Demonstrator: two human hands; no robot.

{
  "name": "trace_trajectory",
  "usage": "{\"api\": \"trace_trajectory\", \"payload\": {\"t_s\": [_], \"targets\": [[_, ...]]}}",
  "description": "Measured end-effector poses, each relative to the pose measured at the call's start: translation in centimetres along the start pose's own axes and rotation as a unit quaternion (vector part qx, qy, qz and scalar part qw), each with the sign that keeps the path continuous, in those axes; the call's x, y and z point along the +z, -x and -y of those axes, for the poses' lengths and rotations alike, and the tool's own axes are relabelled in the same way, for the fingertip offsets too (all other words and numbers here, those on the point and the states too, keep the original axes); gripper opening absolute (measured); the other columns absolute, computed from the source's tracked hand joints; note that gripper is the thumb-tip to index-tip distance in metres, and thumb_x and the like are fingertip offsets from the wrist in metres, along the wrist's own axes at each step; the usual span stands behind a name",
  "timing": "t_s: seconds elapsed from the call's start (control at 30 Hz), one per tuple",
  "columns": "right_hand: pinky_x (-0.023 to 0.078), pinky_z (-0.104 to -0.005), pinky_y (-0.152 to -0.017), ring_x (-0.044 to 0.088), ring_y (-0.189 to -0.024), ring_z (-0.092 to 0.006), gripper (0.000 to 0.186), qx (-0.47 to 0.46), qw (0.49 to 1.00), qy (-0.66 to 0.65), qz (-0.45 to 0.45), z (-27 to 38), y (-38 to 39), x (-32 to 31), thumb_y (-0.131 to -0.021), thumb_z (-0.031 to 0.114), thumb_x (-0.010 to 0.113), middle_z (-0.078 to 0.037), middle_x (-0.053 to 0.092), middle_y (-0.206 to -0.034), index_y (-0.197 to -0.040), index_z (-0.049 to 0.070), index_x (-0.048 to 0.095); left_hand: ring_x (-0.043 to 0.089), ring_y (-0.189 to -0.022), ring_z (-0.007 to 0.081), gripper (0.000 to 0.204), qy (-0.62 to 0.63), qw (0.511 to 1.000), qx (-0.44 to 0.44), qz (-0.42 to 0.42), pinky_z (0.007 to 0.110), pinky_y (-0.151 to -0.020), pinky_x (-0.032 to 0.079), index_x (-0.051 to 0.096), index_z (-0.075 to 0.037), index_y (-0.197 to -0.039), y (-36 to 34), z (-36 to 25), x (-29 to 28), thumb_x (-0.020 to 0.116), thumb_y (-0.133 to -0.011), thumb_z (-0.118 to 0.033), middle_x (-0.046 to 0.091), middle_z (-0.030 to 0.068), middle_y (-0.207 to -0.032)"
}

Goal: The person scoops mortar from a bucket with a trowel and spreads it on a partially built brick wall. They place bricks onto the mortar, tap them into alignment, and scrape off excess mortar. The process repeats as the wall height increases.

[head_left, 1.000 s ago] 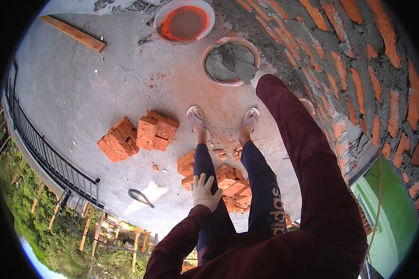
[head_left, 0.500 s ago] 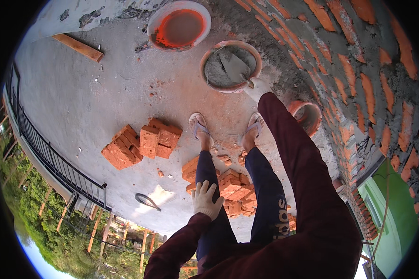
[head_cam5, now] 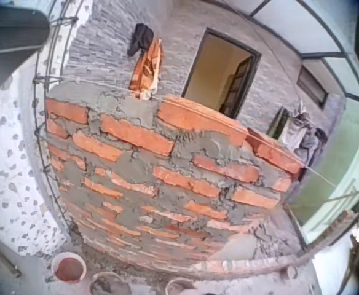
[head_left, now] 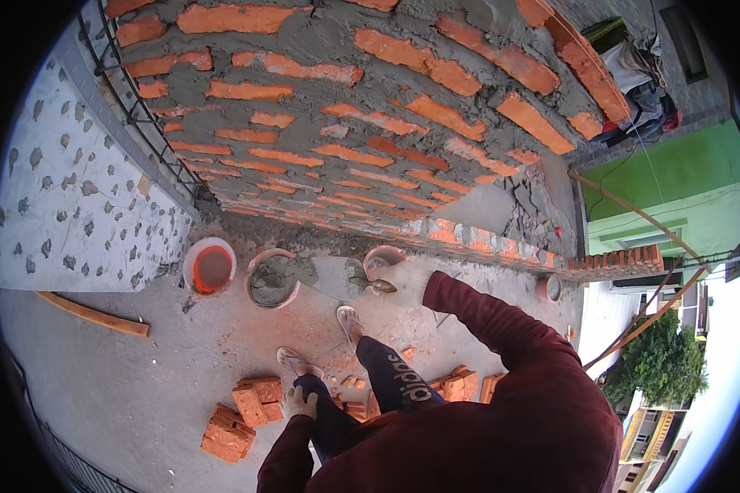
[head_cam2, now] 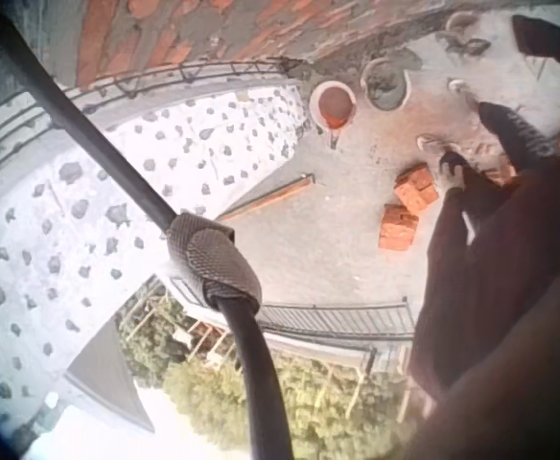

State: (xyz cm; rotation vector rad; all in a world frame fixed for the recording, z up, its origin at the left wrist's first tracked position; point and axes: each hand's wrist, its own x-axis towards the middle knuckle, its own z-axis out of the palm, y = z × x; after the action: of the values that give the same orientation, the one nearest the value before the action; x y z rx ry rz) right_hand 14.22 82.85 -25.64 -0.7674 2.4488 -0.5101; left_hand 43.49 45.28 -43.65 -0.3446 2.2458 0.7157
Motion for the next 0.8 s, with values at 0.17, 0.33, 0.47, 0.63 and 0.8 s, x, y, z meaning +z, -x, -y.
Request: {"api": "trace_trajectory", "payload": {"t_s": [0.17,0.33,0.47,0.63,0.8], "targets": [[0.051,-0.0388,-0.066,0.063,-0.069,-0.0252,0.038,-0.005,0.998,-0.062,-0.028,8.7,12.0,-15.5,-0.084,0.021,0.074,-0.007,0.058,-0.074,-0.119,0.007,0.065,0.058,-0.132,0.0388,0.061,-0.002,1.0,0.013,0.011,0.047,-0.111,0.046,0.067,-0.011,-0.134,-1.0,2.7,-3.9,0.064,-0.088,-0.051,0.063,0.0208,-0.14],[0.052,-0.0413,-0.071,0.068,-0.084,-0.0313,0.039,-0.039,0.995,-0.061,0.07,10.6,17.9,-24.3,-0.093,0.029,0.07,-0.015,0.068,-0.09,-0.118,0.0,0.064,0.067,-0.116,0.0384,0.046,0.013,0.993,-0.007,-0.114,0.046,-0.1,0.051,0.074,-0.008,-0.116,-0.6,3.9,-6.8,0.056,-0.092,-0.042,0.072,0.0211,-0.118],[0.051,-0.043,-0.073,0.064,-0.081,-0.0351,0.044,-0.157,0.973,-0.116,0.126,8.5,20.6,-29.1,-0.094,0.035,0.069,-0.017,0.066,-0.092,-0.119,-0.001,0.063,0.066,-0.121,0.0374,0.058,0.204,0.966,-0.145,-0.069,0.042,-0.105,0.05,0.071,-0.002,-0.126,-0.9,5.5,-3.3,0.067,-0.089,-0.046,0.071,0.023,-0.125],[0.052,-0.0353,-0.063,0.063,-0.069,-0.0242,0.039,-0.04,0.939,-0.284,0.192,2.0,19.6,-35.2,-0.094,0.029,0.067,-0.011,0.065,-0.086,-0.115,-0.003,0.064,0.065,-0.126,0.0321,0.062,0.24,0.955,-0.129,-0.119,0.04,-0.108,0.047,0.067,-0.004,-0.135,2.7,-3.6,2.5,0.069,-0.093,-0.049,0.069,0.0202,-0.132],[0.043,-0.0203,-0.04,0.052,-0.045,-0.0078,0.04,0.051,0.913,-0.403,-0.035,-0.9,24.9,-42.8,-0.099,0.027,0.058,-0.003,0.057,-0.07,-0.125,-0.003,0.063,0.06,-0.133,0.0299,0.062,0.273,0.943,-0.135,-0.135,0.04,-0.113,0.043,0.065,-0.001,-0.136,4.3,-9.0,4.7,0.061,-0.097,-0.049,0.067,0.0181,-0.138]]}}
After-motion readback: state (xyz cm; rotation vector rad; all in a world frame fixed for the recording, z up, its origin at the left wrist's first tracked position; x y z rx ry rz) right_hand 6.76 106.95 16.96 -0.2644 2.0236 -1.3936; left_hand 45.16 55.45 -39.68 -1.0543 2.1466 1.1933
